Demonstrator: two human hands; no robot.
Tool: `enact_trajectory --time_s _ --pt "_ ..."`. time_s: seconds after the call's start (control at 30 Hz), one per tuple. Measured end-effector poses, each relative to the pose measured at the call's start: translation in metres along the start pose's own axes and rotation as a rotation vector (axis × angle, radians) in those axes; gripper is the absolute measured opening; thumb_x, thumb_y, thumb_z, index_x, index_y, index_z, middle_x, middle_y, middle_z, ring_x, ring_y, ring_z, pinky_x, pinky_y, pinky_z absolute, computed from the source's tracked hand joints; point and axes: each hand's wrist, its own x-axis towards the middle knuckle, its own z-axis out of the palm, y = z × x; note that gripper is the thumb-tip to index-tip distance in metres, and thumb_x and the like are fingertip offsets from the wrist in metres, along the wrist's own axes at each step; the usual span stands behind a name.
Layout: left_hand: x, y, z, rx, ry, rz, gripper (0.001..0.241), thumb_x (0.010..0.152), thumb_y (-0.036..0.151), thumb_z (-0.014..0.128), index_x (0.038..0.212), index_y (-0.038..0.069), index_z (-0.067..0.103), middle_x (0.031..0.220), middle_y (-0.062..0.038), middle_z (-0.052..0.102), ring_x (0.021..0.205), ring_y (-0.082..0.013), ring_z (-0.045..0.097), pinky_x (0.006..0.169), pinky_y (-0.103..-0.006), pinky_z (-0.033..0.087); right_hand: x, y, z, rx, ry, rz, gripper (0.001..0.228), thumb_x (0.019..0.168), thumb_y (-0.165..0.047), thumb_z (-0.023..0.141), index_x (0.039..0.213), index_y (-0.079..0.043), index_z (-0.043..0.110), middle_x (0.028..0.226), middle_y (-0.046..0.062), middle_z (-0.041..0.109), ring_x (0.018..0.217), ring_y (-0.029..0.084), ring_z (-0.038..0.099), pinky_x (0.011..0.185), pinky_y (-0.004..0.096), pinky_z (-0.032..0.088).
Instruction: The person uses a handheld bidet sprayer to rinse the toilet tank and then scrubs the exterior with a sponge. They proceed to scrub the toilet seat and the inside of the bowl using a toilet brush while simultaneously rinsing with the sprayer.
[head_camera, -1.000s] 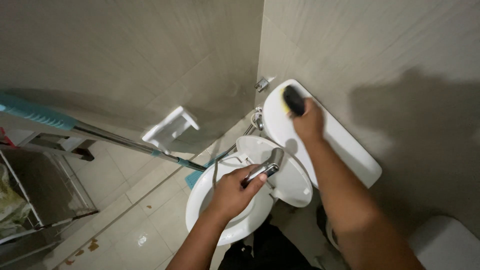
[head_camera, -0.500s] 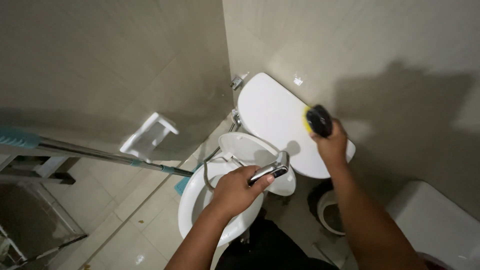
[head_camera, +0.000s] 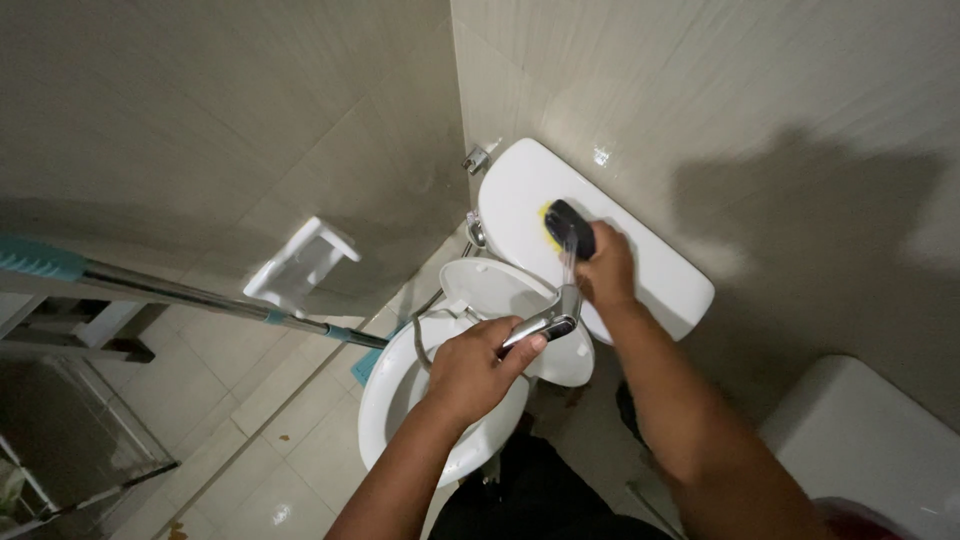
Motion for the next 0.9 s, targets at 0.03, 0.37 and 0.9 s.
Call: enact_trajectory --time_s 0.03,0.37,0.9 --pt "0.000 -0.003 0.001 -0.002 -0.001 -0.001 0.060 0.090 0.066 0.054 0.123 0.020 0.073 0.102 -0.007 0.076 0.090 -0.0233 0.074 0.082 -0.0380 0.056 0.002 0.012 -0.007 -0.001 -0.001 0.001 0.036 0.070 -0.006 0.088 0.099 -0.003 0.067 0.094 0.015 0.072 0.086 0.030 0.069 0.078 0.043 0.054" --pt "0.002 -0.031 -0.006 -0.106 0.145 -0.041 0.057 0.090 0.059 0.059 0.130 0.019 0.068 0.111 -0.006 0.075 0.089 -0.0239 0.072 0.081 -0.0373 0.054 0.001 0.041 0.019 -0.153 0.232 -0.074 0.039 0.070 -0.008 0.086 0.103 -0.001 0.067 0.097 0.019 0.071 0.091 0.038 0.068 0.081 0.048 0.053" --pt "-0.012 -0.033 -0.026 -0.217 0.192 -0.024 0.055 0.089 0.055 0.066 0.126 0.016 0.072 0.099 -0.008 0.076 0.077 -0.0220 0.071 0.073 -0.0351 0.055 0.074 -0.048 0.077 -0.143 -0.297 -0.278 0.044 0.069 -0.009 0.089 0.110 -0.009 0.072 0.105 0.020 0.073 0.101 0.040 0.067 0.089 0.047 0.053"
